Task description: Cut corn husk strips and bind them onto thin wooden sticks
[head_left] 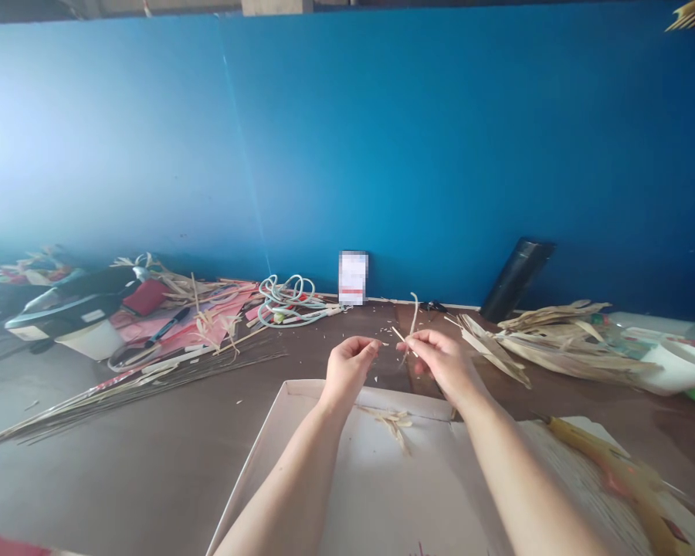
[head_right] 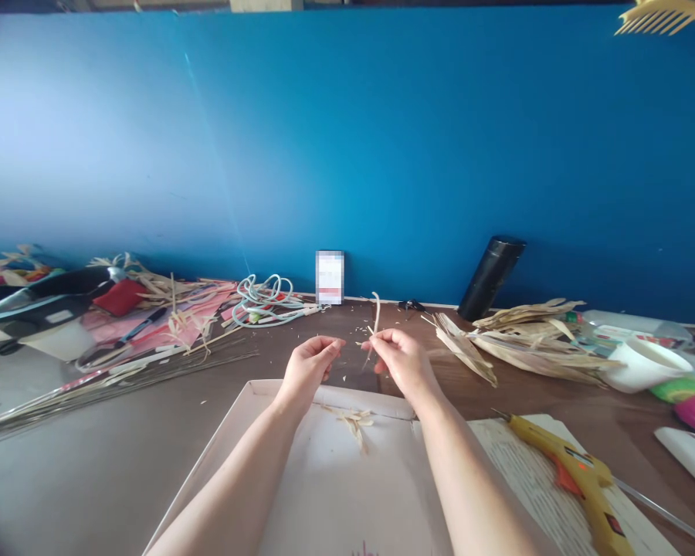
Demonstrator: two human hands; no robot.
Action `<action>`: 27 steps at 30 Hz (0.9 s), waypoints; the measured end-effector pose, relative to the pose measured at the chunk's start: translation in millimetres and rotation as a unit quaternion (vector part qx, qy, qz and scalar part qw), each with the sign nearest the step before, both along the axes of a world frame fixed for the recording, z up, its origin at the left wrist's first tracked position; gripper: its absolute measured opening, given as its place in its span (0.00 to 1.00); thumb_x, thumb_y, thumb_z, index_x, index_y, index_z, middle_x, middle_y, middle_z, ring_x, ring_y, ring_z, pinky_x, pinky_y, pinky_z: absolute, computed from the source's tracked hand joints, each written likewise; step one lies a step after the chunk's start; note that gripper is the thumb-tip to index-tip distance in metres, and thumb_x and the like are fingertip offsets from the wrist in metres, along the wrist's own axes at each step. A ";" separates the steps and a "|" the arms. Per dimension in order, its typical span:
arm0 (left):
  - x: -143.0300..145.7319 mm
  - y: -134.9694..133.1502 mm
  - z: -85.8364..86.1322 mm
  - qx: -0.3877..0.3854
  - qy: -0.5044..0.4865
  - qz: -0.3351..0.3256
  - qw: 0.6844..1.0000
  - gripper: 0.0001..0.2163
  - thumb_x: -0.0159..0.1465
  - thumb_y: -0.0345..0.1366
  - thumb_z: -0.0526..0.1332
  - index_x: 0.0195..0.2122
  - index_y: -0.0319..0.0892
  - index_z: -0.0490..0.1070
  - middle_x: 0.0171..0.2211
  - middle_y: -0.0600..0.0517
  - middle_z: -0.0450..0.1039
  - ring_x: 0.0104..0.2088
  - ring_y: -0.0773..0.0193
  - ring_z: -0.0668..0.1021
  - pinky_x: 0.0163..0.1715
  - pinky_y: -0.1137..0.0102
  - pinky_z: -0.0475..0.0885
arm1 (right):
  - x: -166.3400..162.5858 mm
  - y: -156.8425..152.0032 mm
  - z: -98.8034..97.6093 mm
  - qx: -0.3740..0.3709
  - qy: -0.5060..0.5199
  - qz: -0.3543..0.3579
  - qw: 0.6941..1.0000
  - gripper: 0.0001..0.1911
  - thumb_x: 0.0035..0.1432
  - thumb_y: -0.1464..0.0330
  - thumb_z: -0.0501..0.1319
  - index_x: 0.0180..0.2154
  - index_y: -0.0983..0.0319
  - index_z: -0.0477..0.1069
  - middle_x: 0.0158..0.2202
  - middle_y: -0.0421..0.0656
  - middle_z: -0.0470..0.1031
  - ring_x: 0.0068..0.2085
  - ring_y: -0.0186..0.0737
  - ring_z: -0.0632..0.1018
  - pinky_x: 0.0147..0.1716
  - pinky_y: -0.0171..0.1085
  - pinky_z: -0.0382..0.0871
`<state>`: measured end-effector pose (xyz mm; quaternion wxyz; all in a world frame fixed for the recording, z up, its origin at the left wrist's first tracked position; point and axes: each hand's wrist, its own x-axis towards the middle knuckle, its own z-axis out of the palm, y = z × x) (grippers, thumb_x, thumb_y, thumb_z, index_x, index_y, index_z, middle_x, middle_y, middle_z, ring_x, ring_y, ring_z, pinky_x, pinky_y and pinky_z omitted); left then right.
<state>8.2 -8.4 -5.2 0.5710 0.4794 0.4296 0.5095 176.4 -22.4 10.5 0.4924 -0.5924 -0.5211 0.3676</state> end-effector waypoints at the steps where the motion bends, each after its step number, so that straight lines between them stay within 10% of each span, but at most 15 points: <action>1: -0.3 -0.5 0.6 0.001 0.007 0.000 1.000 0.18 0.51 0.48 0.63 0.34 0.38 0.74 0.23 0.54 0.65 0.19 0.75 0.60 0.17 0.78 0.55 | -3.2 -2.2 1.9 0.000 -0.024 0.021 1.000 0.12 0.51 0.58 0.59 0.32 0.59 0.72 0.33 0.40 0.78 0.19 0.29 0.71 0.15 0.30 0.57; 7: -0.6 -5.5 8.3 0.019 0.002 -0.023 1.000 0.24 0.49 0.48 0.65 0.45 0.42 0.73 0.21 0.56 0.63 0.19 0.76 0.59 0.18 0.78 0.55 | -14.6 -10.5 3.0 -0.006 -0.109 0.109 0.988 0.06 0.53 0.65 0.57 0.30 0.59 0.69 0.26 0.38 0.76 0.19 0.31 0.70 0.19 0.32 0.63; 14: -2.7 1.4 5.6 -0.031 -0.109 0.023 0.993 0.17 0.48 0.45 0.67 0.35 0.37 0.76 0.21 0.56 0.60 0.19 0.78 0.57 0.16 0.80 0.52 | -16.6 -13.8 6.6 -0.039 -0.081 0.148 0.985 0.11 0.52 0.60 0.59 0.34 0.60 0.72 0.26 0.39 0.76 0.20 0.31 0.69 0.20 0.32 0.62; 20: -10.7 4.6 7.8 -0.130 -0.335 -0.020 0.933 0.16 0.48 0.37 0.69 0.38 0.38 0.74 0.27 0.56 0.61 0.19 0.81 0.58 0.14 0.84 0.52 | -10.9 -0.8 -4.1 -0.052 0.073 -0.024 0.996 0.18 0.50 0.54 0.60 0.39 0.57 0.74 0.35 0.42 0.76 0.22 0.29 0.67 0.18 0.30 0.57; 27: -11.0 1.8 11.4 -0.168 -0.449 -0.075 0.875 0.14 0.52 0.33 0.66 0.40 0.40 0.72 0.25 0.57 0.60 0.17 0.82 0.58 0.13 0.86 0.54 | -34.7 -8.6 -6.7 -0.008 0.061 0.087 0.994 0.22 0.44 0.59 0.66 0.43 0.56 0.73 0.35 0.41 0.74 0.26 0.32 0.70 0.26 0.34 0.65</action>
